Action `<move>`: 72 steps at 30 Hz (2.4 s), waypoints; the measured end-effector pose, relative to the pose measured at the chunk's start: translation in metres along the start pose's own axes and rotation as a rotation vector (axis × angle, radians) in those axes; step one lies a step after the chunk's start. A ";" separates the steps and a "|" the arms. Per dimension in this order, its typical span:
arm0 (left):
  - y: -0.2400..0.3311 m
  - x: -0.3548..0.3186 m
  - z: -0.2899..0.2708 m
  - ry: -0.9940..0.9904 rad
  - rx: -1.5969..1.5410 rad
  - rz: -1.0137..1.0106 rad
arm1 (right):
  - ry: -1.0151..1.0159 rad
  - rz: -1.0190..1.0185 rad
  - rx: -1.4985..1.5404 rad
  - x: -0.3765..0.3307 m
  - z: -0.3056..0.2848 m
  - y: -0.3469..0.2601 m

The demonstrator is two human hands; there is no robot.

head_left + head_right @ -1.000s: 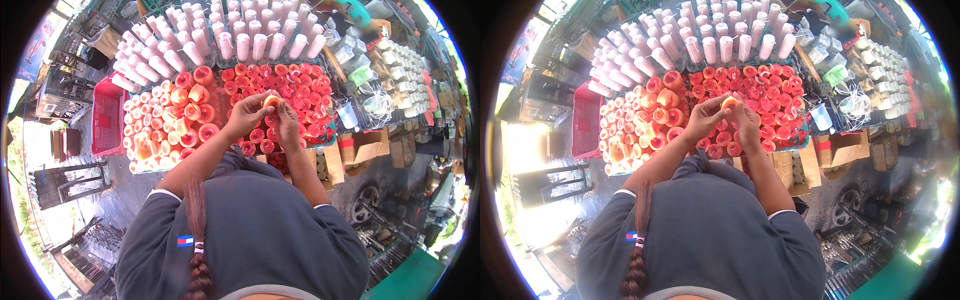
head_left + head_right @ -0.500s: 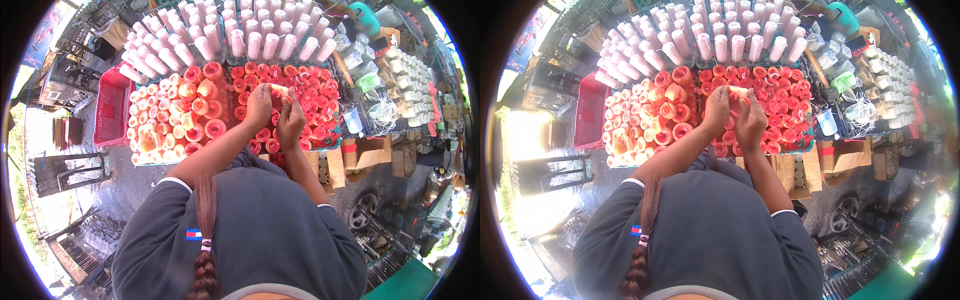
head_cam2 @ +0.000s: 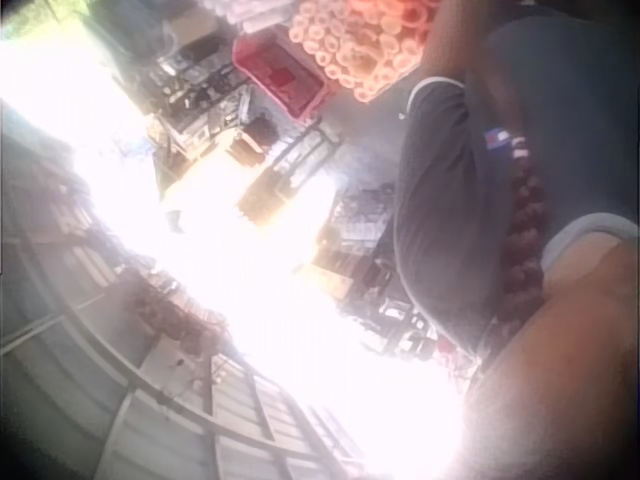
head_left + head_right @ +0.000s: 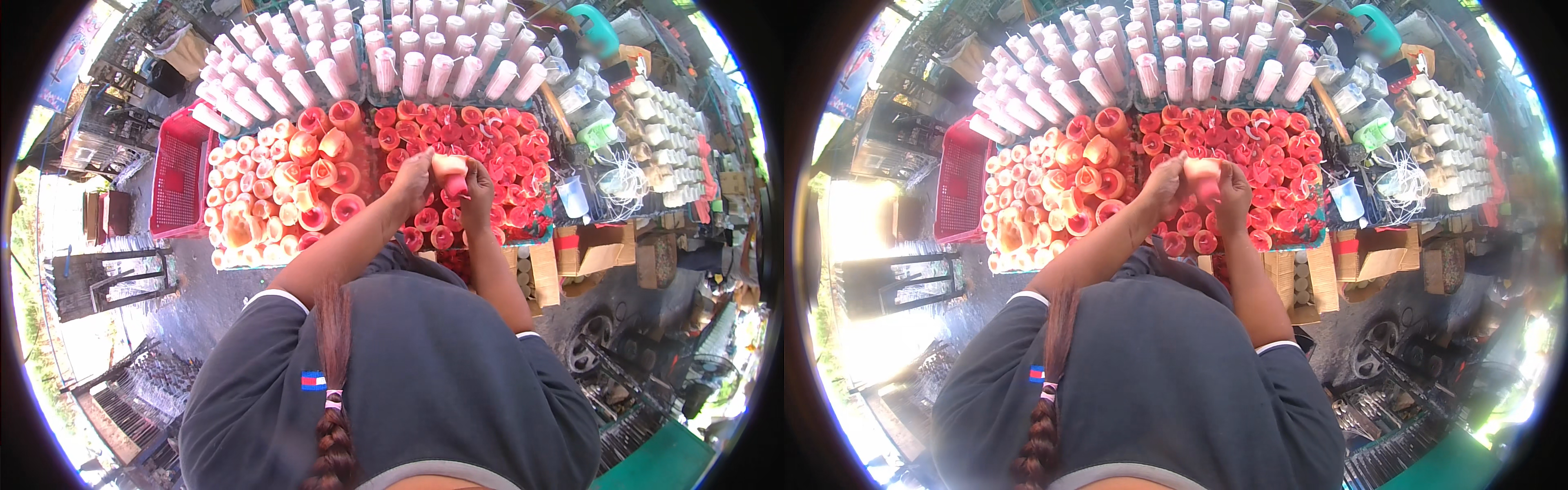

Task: The person repeatedly picks up small red candle cups and wicks, inserts the wicks into the cups, and places the assembled units into a cardboard box. The person also briefly moves a tray of assembled candles aside to access more items.

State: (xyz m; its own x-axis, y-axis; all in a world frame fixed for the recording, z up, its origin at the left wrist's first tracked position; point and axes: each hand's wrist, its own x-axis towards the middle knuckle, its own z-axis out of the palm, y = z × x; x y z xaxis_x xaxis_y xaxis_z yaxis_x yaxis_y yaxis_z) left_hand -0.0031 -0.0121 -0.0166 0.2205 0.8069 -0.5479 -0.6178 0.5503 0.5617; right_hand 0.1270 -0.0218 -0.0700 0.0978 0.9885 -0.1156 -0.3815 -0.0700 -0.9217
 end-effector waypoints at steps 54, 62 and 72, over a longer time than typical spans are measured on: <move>0.115 -0.053 -0.187 0.730 1.429 0.331 | 0.078 -0.240 -1.271 0.060 -0.110 -0.036; 0.090 -0.063 -0.168 0.829 1.651 0.749 | 0.121 0.032 -1.443 0.033 -0.164 -0.041; 0.104 -0.044 -0.196 0.874 1.348 0.721 | 0.115 0.162 -1.285 -0.011 -0.169 -0.014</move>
State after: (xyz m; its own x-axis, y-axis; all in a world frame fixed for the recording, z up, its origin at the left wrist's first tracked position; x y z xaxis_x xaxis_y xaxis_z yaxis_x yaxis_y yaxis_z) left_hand -0.2247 -0.0322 -0.0553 -0.5019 0.8551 0.1303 0.6963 0.3101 0.6473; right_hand 0.2866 -0.0542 -0.1188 0.2356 0.9442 -0.2303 0.7458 -0.3276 -0.5801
